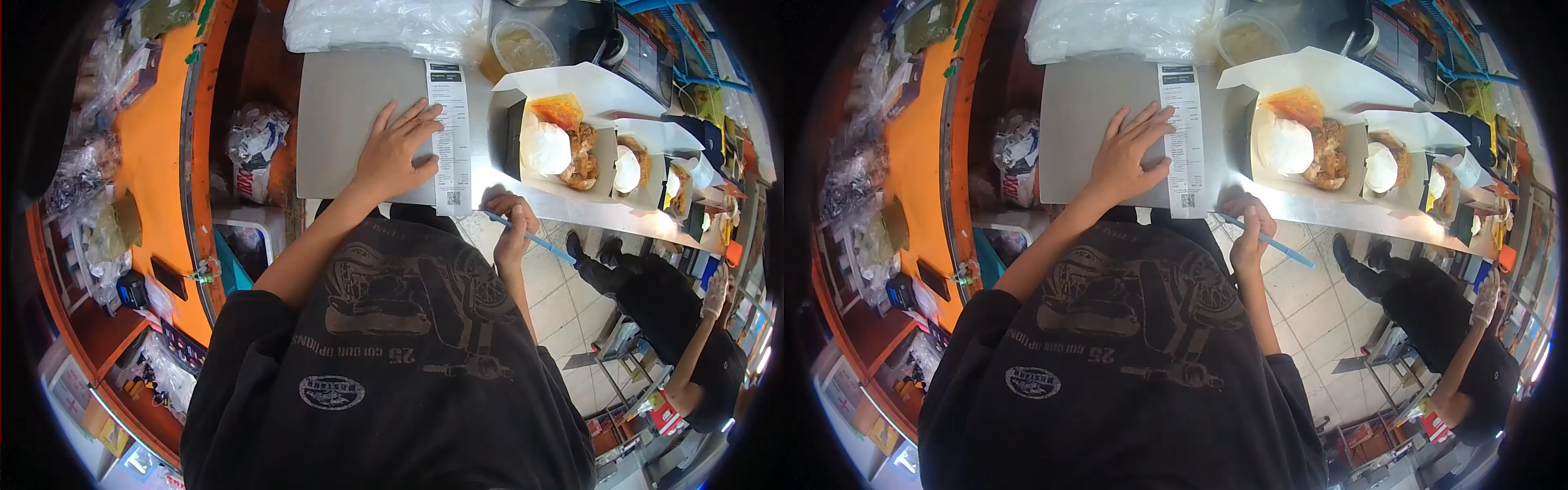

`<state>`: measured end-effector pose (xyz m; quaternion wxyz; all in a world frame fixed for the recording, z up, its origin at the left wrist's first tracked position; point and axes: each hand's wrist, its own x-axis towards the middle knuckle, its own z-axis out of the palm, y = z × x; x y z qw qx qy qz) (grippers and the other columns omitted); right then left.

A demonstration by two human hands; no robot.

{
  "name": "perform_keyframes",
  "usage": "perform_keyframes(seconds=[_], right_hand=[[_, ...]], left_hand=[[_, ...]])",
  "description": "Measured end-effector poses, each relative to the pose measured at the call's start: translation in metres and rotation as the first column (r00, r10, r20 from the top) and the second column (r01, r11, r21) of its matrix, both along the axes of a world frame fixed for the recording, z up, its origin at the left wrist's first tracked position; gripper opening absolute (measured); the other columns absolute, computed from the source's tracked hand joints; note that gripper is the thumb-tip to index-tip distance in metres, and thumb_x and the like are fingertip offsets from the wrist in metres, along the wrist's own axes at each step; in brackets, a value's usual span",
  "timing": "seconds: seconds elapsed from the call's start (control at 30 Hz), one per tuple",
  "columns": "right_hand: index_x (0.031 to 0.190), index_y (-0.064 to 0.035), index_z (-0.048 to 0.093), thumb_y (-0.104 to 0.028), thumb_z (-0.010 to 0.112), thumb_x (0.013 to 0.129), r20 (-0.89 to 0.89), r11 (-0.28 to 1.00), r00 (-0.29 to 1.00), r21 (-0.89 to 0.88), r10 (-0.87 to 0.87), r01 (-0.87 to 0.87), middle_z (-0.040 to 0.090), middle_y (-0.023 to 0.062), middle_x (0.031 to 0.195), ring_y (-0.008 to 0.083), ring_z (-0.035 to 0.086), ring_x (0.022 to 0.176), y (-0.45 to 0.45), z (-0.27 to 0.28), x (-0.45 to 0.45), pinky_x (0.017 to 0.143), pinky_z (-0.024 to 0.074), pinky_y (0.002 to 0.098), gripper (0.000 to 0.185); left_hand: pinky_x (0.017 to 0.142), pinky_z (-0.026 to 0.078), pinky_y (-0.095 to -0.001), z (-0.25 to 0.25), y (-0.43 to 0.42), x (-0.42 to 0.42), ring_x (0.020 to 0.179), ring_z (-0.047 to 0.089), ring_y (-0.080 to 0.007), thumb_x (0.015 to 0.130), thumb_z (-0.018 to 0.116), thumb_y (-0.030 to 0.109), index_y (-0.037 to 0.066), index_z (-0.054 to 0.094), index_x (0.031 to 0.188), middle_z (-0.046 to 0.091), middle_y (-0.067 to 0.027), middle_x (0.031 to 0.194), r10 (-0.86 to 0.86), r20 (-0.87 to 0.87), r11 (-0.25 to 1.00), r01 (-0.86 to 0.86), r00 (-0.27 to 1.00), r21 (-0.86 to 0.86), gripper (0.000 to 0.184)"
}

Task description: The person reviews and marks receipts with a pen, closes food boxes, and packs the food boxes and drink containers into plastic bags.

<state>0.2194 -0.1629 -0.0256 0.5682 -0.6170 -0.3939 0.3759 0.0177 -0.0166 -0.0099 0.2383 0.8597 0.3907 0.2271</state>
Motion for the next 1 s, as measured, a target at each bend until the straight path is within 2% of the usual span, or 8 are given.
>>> perform_keyframes(seconds=[0.47, 0.57, 0.6, 0.67, 0.73, 0.83, 0.93, 1.0], right_hand=[[0.082, 0.0040, 0.056, -0.026, 0.041, 0.093, -0.148, 0.993, 0.985, -0.055, 0.094, -0.103, 0.060, 0.0135, 0.084, 0.0174, 0.055, 0.077, 0.002, 0.013, 0.004, 0.071, 0.0442, 0.0296, 0.034], [0.088, 0.0039, 0.056, -0.014, 0.041, 0.089, -0.006, 0.977, 0.980, -0.082, 0.198, -0.198, 0.059, 0.0127, 0.091, 0.0176, 0.055, 0.084, 0.018, 0.067, 0.008, 0.074, 0.0457, 0.0314, 0.023], [0.093, 0.0033, 0.055, 0.000, 0.038, 0.083, -0.007, 0.992, 0.992, -0.013, 0.129, -0.129, 0.058, 0.0120, 0.098, 0.0179, 0.054, 0.088, 0.027, 0.078, 0.010, 0.076, 0.0464, 0.0319, 0.020], [0.096, 0.0003, 0.056, 0.013, 0.042, 0.075, 0.510, 0.994, 0.857, 0.109, -0.071, 0.018, 0.056, 0.0138, 0.093, 0.0259, 0.053, 0.085, 0.051, 0.097, 0.034, 0.079, 0.0427, 0.0358, 0.028], [0.095, -0.0016, 0.059, 0.008, 0.051, 0.073, 0.700, 0.980, 0.686, 0.121, -0.198, 0.159, 0.055, 0.0139, 0.086, 0.0304, 0.054, 0.083, 0.076, 0.119, 0.047, 0.076, 0.0428, 0.0380, 0.025], [0.094, -0.0041, 0.062, 0.005, 0.056, 0.072, 0.796, 0.966, 0.587, -0.011, -0.147, 0.258, 0.056, 0.0134, 0.088, 0.0323, 0.055, 0.088, 0.104, 0.106, 0.073, 0.076, 0.0439, 0.0407, 0.024], [0.094, -0.0058, 0.065, 0.001, 0.059, 0.076, 0.925, 0.939, 0.350, 0.017, -0.145, 0.344, 0.060, 0.0136, 0.089, 0.0326, 0.058, 0.080, 0.124, 0.100, 0.071, 0.070, 0.0471, 0.0396, 0.020], [0.090, -0.0065, 0.064, 0.000, 0.061, 0.074, 0.924, 0.948, 0.359, 0.014, -0.134, 0.317, 0.060, 0.0135, 0.089, 0.0338, 0.058, 0.082, 0.126, 0.089, 0.073, 0.072, 0.0465, 0.0408, 0.018]], left_hand=[[0.112, 0.019, -0.0479, 0.002, 0.000, 0.002, 0.133, 0.040, -0.0228, 0.072, 0.066, 0.017, 0.010, 0.058, 0.108, 0.052, -0.0046, 0.136, -0.003, 0.003, 1.000, 0.003, 1.000, -0.011, 0.038], [0.113, 0.019, -0.0479, 0.003, 0.001, 0.002, 0.133, 0.039, -0.0230, 0.073, 0.066, 0.018, 0.010, 0.058, 0.108, 0.052, -0.0050, 0.136, -0.004, -0.010, 1.000, 0.004, 1.000, -0.013, 0.037], [0.113, 0.018, -0.0478, 0.003, 0.001, 0.002, 0.133, 0.039, -0.0226, 0.073, 0.066, 0.018, 0.010, 0.059, 0.108, 0.052, -0.0052, 0.136, -0.007, -0.013, 1.000, 0.007, 1.000, -0.017, 0.036], [0.113, 0.018, -0.0477, 0.004, 0.001, 0.003, 0.133, 0.039, -0.0225, 0.074, 0.066, 0.019, 0.009, 0.059, 0.108, 0.052, -0.0056, 0.136, -0.015, -0.008, 1.000, 0.015, 1.000, -0.022, 0.035], [0.113, 0.017, -0.0476, 0.005, 0.001, 0.002, 0.133, 0.039, -0.0227, 0.074, 0.066, 0.018, 0.009, 0.059, 0.107, 0.052, -0.0057, 0.136, -0.020, 0.006, 1.000, 0.020, 1.000, -0.023, 0.035], [0.113, 0.017, -0.0475, 0.007, 0.001, 0.003, 0.134, 0.039, -0.0232, 0.074, 0.066, 0.018, 0.009, 0.059, 0.106, 0.052, -0.0062, 0.136, -0.017, -0.003, 0.999, 0.017, 1.000, -0.032, 0.034], [0.113, 0.017, -0.0476, 0.009, 0.002, 0.004, 0.134, 0.039, -0.0232, 0.074, 0.067, 0.017, 0.008, 0.058, 0.107, 0.051, -0.0068, 0.137, -0.020, -0.018, 0.999, 0.020, 1.000, -0.026, 0.035], [0.113, 0.017, -0.0476, 0.009, 0.002, 0.003, 0.134, 0.039, -0.0232, 0.073, 0.067, 0.017, 0.008, 0.058, 0.107, 0.051, -0.0070, 0.137, -0.027, -0.017, 0.999, 0.027, 0.999, -0.031, 0.036]])
